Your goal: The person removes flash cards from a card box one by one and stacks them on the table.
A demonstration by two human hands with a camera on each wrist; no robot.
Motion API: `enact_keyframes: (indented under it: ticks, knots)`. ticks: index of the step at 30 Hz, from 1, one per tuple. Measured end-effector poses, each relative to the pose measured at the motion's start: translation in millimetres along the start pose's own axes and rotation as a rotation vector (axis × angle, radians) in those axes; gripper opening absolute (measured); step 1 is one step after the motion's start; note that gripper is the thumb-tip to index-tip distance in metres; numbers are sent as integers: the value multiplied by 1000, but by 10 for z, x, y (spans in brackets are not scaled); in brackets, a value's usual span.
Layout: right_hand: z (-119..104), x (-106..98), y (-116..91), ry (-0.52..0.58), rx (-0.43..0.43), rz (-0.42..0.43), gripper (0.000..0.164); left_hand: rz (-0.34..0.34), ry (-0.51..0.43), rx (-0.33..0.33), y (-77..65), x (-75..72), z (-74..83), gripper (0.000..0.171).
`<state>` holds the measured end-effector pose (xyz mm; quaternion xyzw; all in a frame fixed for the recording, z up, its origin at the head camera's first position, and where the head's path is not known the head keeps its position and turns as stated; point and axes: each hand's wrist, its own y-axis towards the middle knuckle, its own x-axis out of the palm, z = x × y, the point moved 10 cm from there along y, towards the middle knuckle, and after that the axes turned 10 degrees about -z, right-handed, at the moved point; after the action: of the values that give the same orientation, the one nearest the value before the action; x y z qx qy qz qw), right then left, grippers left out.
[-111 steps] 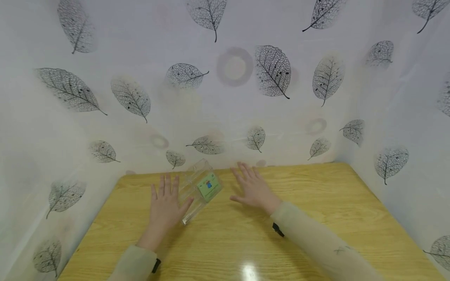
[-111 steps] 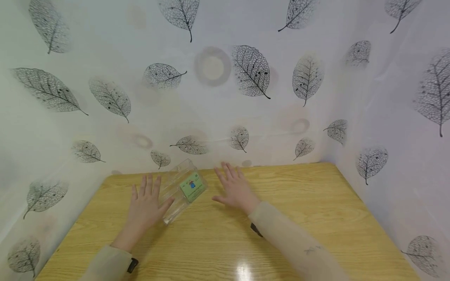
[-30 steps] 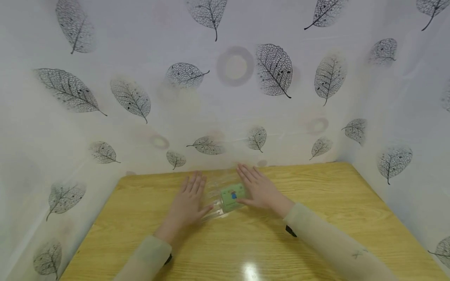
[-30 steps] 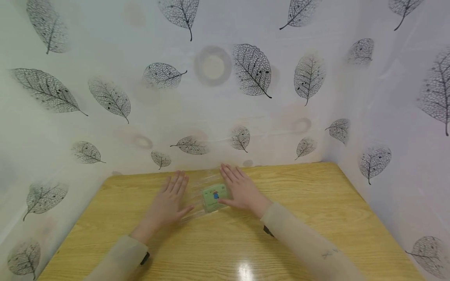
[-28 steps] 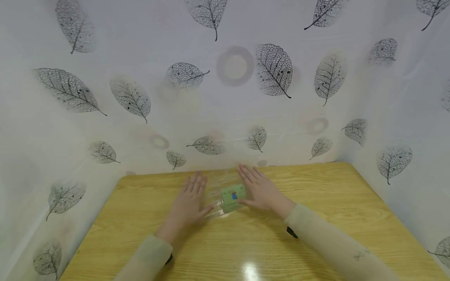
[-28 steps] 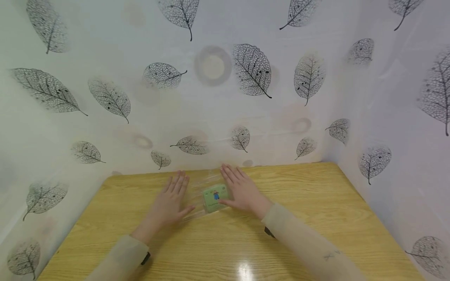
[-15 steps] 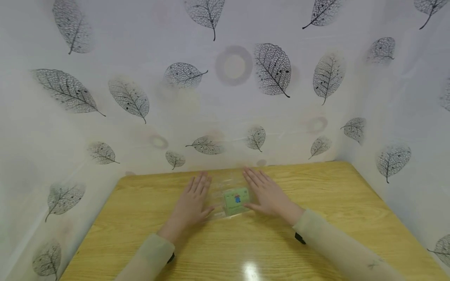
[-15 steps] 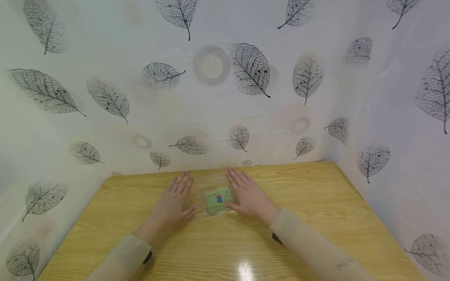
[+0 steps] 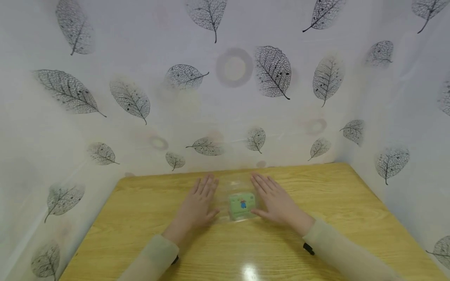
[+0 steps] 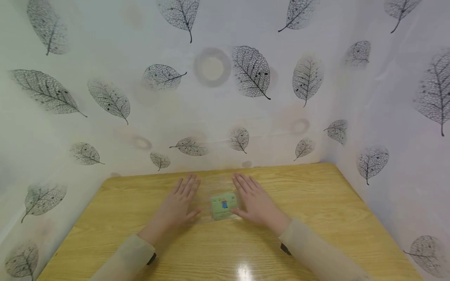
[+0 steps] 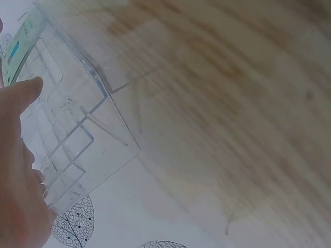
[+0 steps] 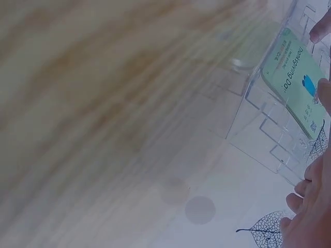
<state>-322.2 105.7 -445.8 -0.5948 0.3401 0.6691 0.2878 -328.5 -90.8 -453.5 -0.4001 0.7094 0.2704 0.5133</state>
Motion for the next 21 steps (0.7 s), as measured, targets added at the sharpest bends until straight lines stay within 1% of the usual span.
enact_keyframes:
  ticks: [4,9,12,19,21]
  knots:
    - [8,-12,-77,3,2,18,106,8,0,11,10,-18,58,98]
    - [9,-29,-161,-1,9,40,107,-11,9,22,25,-18,121,97]
    - [4,-42,-206,-4,20,45,107,-8,25,30,27,-37,156,97]
    - [-13,-54,-300,-3,48,20,108,15,12,42,23,-65,219,97]
    - [-14,-45,-320,0,56,13,108,12,12,44,21,-73,235,96]
